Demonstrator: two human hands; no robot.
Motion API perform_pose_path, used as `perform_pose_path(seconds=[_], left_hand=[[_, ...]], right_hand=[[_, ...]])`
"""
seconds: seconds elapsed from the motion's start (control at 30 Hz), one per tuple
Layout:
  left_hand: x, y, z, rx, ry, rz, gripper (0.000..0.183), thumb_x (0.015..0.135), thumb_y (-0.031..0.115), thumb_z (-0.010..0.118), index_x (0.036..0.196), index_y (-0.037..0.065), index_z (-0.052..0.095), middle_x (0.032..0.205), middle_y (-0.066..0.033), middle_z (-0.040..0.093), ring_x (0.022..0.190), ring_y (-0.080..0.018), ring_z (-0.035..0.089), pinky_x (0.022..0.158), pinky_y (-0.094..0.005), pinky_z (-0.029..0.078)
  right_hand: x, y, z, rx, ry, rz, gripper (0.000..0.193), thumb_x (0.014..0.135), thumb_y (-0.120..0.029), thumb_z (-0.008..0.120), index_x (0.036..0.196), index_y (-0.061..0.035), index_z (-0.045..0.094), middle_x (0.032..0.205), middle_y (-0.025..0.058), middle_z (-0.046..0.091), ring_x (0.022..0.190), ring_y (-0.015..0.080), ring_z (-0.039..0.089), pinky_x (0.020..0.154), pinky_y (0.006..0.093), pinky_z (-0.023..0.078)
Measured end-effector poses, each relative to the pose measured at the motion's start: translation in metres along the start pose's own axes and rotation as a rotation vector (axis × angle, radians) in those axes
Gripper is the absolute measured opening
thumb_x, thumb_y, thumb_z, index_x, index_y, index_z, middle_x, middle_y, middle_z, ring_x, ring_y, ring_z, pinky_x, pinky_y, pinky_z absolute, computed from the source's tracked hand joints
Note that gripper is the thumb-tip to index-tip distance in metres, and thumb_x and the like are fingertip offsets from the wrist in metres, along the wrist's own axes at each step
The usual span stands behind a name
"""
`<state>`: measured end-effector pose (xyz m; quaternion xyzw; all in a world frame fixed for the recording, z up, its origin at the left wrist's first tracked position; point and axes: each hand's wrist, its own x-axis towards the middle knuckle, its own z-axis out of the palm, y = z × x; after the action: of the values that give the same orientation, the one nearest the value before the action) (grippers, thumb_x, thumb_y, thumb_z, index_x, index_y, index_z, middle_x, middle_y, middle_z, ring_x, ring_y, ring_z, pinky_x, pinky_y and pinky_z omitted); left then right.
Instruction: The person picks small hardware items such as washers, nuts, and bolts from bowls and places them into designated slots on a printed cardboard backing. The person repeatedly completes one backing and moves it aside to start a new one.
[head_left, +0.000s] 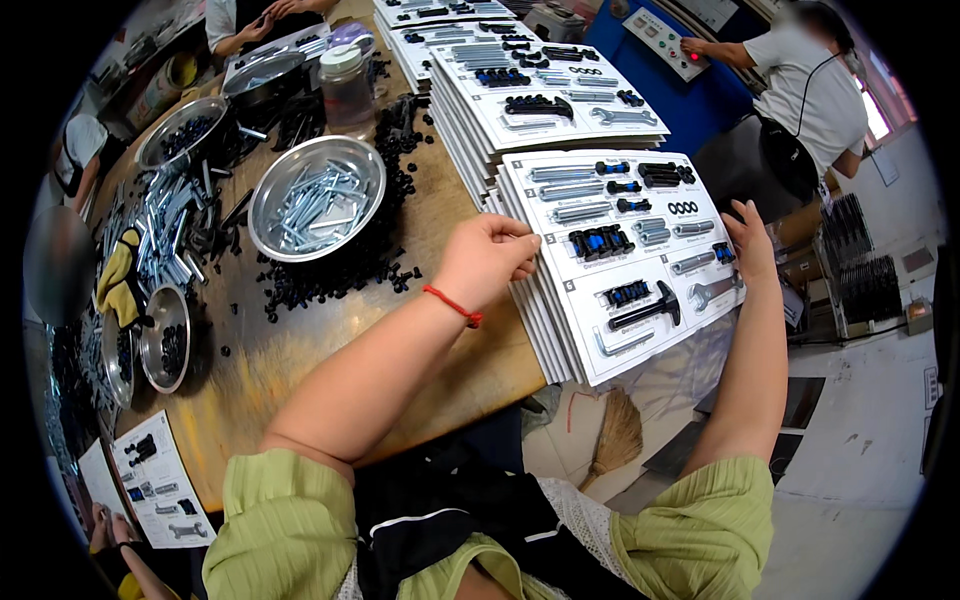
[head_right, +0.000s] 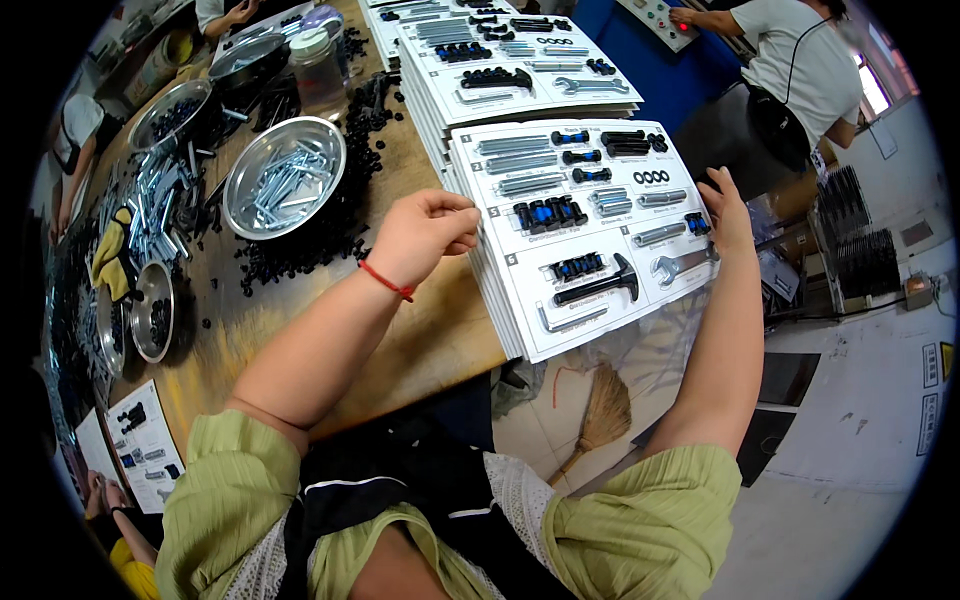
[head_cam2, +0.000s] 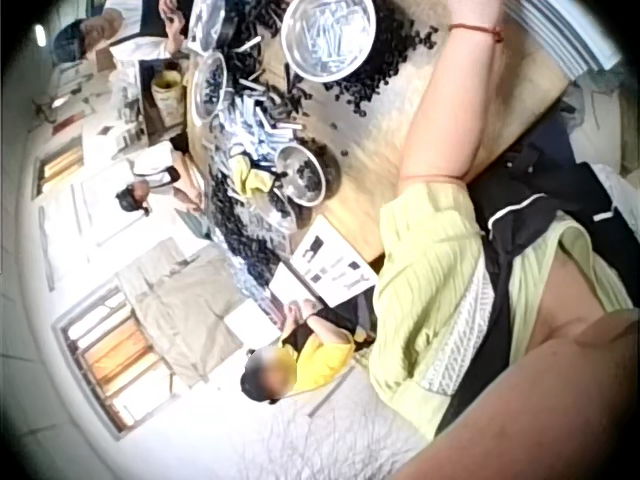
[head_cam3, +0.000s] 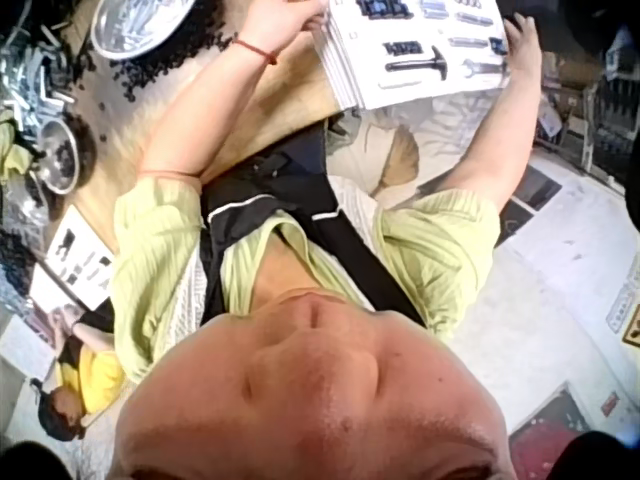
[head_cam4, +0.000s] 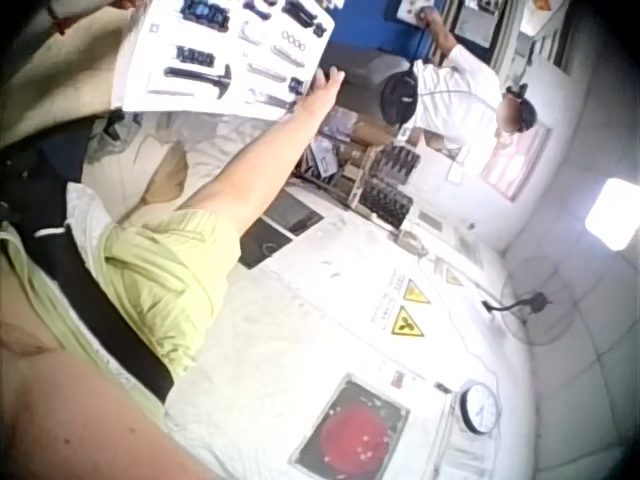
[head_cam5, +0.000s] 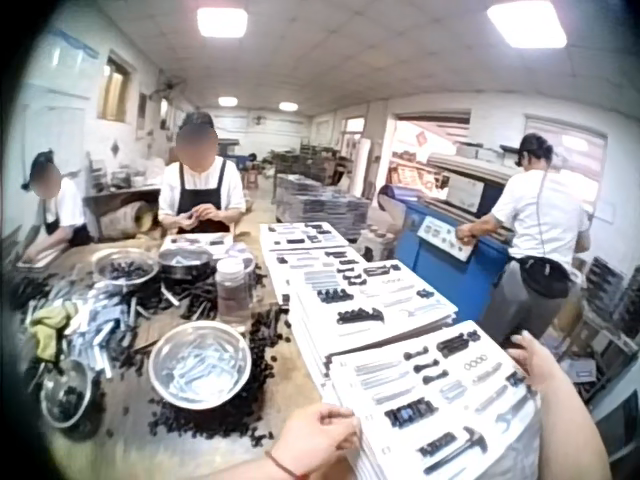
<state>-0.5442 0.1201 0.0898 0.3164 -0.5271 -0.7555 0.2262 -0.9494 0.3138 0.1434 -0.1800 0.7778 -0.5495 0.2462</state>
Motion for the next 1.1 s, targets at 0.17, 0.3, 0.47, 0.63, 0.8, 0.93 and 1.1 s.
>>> perform_pose_path(seconds=[0.17,0.3,0.47,0.63,0.8,0.93,1.1], left_hand=[[-0.063,0.009,-0.057,0.03,0.101,0.175,0.022,0.092,0.013,0.067,0.108,-0.002,0.065,0.087,-0.0078,0.068,0.072,-0.0128,0.067,0.063,-0.0251,0.055],[-0.138,-0.007,-0.164,0.083,0.356,0.189,0.021,0.095,0.015,0.063,0.11,0.001,0.066,0.088,-0.0066,0.068,0.076,-0.0127,0.067,0.067,-0.0251,0.054],[-0.237,-0.054,-0.267,0.21,0.9,0.256,0.021,0.095,0.017,0.064,0.112,0.004,0.067,0.094,-0.0018,0.067,0.087,-0.009,0.064,0.074,-0.0237,0.05],[-0.288,-0.116,-0.332,0.855,1.457,0.178,0.035,0.088,0.021,0.069,0.116,0.001,0.064,0.123,-0.0133,0.061,0.117,-0.0257,0.057,0.097,-0.0374,0.046],[-0.402,-0.18,-0.421,1.18,1.949,-0.372,0.047,0.086,0.02,0.063,0.128,0.001,0.055,0.133,-0.0198,0.055,0.13,-0.035,0.046,0.11,-0.0443,0.034],[-0.479,-0.19,-0.455,0.932,1.902,-0.888,0.052,0.092,0.033,0.051,0.137,0.007,0.053,0.134,-0.0212,0.057,0.127,-0.033,0.052,0.106,-0.0452,0.041],[-0.483,-0.185,-0.477,0.927,1.844,-0.938,0.043,0.098,0.032,0.041,0.133,0.014,0.058,0.135,-0.0147,0.058,0.122,-0.0331,0.057,0.102,-0.0448,0.044]], right_hand=[[-0.054,-0.025,-0.017,-0.213,0.118,-0.462,0.061,0.101,-0.05,0.037,0.146,-0.0092,0.043,0.146,0.0128,0.049,0.14,0.0262,0.038,0.114,0.0446,0.017],[-0.128,-0.052,0.041,-0.149,0.142,-0.827,0.052,0.103,-0.035,0.034,0.139,-0.0008,0.049,0.143,0.0147,0.052,0.137,0.0236,0.042,0.111,0.0374,0.025],[-0.183,-0.045,0.128,-0.025,-0.097,-1.314,0.055,0.101,-0.034,0.033,0.124,0.0106,0.054,0.127,0.0267,0.059,0.121,0.0341,0.055,0.104,0.0399,0.039],[-0.167,0.04,0.187,-0.034,-0.405,-1.186,0.046,0.1,-0.028,0.04,0.114,0.0117,0.059,0.116,0.0259,0.063,0.112,0.0352,0.058,0.101,0.0423,0.042],[-0.154,0.121,0.247,0.061,-0.706,-0.86,0.037,0.102,-0.023,0.041,0.107,0.0068,0.063,0.107,0.0175,0.066,0.1,0.0247,0.059,0.087,0.0346,0.043],[-0.162,0.134,0.272,-0.056,-0.811,-0.887,0.033,0.102,-0.021,0.044,0.101,0.0057,0.063,0.103,0.0168,0.066,0.096,0.0243,0.059,0.083,0.034,0.045],[-0.174,0.142,0.28,-0.093,-0.8,-0.821,0.026,0.099,-0.017,0.05,0.098,0.0044,0.064,0.097,0.0159,0.066,0.091,0.0257,0.061,0.083,0.0351,0.048]])
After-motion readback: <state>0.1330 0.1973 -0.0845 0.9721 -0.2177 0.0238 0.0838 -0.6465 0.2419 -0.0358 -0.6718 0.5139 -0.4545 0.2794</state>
